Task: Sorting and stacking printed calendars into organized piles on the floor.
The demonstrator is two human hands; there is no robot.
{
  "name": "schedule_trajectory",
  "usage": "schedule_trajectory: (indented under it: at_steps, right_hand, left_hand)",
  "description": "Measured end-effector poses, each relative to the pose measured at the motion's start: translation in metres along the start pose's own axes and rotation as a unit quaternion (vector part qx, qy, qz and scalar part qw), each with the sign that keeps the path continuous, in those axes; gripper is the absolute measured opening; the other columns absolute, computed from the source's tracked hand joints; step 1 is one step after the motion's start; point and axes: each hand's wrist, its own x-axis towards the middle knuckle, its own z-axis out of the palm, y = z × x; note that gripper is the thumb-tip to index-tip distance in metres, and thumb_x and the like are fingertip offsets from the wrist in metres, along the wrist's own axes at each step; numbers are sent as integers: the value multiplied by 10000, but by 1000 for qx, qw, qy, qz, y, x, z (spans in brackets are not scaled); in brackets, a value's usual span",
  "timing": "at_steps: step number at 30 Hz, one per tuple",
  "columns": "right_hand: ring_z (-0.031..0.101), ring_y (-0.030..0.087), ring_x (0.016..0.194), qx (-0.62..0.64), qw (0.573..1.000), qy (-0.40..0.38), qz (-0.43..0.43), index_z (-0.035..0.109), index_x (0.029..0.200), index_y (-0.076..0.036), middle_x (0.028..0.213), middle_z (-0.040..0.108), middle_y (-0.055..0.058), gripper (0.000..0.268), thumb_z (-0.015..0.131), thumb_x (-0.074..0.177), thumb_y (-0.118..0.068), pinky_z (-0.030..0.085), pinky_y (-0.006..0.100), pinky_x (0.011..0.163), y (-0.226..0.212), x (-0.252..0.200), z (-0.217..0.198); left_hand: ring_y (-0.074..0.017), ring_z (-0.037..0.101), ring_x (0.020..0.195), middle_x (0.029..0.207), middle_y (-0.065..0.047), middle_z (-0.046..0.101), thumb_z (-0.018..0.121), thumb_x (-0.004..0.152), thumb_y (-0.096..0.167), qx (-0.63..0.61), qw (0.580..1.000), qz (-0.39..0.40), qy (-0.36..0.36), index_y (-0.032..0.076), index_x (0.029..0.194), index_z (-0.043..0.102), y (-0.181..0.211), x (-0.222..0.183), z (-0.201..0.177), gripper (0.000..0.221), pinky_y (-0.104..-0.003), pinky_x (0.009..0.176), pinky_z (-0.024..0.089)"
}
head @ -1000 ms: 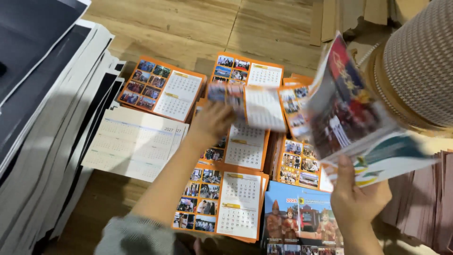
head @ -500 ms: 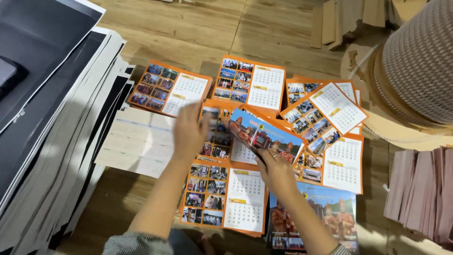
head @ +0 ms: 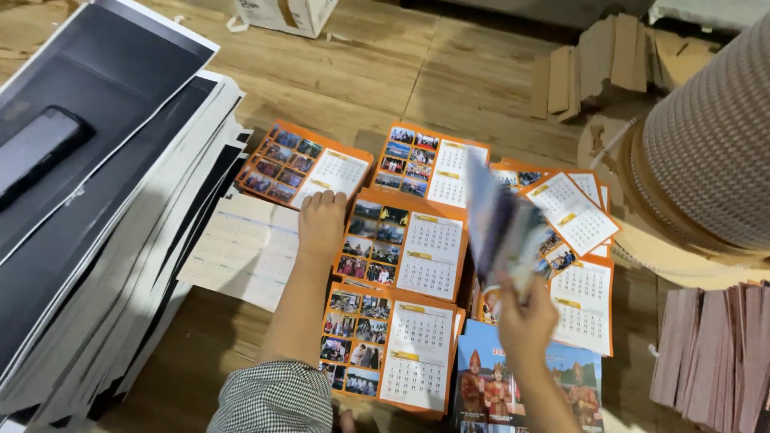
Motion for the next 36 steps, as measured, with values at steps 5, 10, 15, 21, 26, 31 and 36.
schedule_trajectory:
  at_steps: [5,10,15,21,26,31,36]
  right_hand:
    - [443,99,605,117,986,115,-32,429,930,-29,701,462,40,167,592,911,-62,359,253,490,-57,-6,-46]
    - [672,180,750,90,991,73,-64,406,735,-120,676,600,40,246,532,934,-47,455,211,692,-68,-33,-34]
    - [573,341,514,-325,843,-387,-187,408,894,-108,605,545,109,129,436,769,-90,455,474,424,-51,-69,42]
    - [622,151,479,-238,846,-452,-150,557,962,-85,648,620,61,196,370,925,-41,588,218,410,-68,-80,44]
    - [642,213,740,-247,825,-503,-68,503,1175,-142,929,618,81,316,418,909,-290,463,440,828,-94,-77,37]
    - [316,435,1181,-353,786,-498,-99,298,1338,-179,1334,284,205,762,339,783,-700,442,534,857,-93,-114,47]
    - [551,375,930,-343,838,-359,-225,461,1220,-109,1147,495,181,482,599,769,-208,580,457,584,-62,-129,57]
  left_hand:
    - [-251,454,632,686,-75,485,565,749,-3,-107,990,-2,95,83,690,491,18,1,-77,128,-357,573,366]
    - [-289,499,699,739,-117,528,512,777,-23,-278,939,202,20,21,835,540,92,-82,-135,78,-398,616,383]
    - [-292,543,634,699,-125,554,607,676,121,-347,893,264,-108,32,791,595,147,-151,-173,146,-402,503,420]
    - [-290,491,701,763,-107,529,579,676,79,-442,876,115,-157,52,716,537,80,-150,-154,64,-397,596,391]
    - [-230,518,913,951,-44,570,606,716,127,-283,952,100,-64,88,939,620,11,-150,-143,227,-407,829,401]
    - [-237,514,714,801,-53,575,640,595,77,-246,968,53,-19,34,724,607,9,-158,-143,140,-364,694,376]
    - [-222,505,1042,1091,-55,563,733,578,-24,-277,948,-121,-101,64,1159,522,-8,-154,-155,624,-335,987,388]
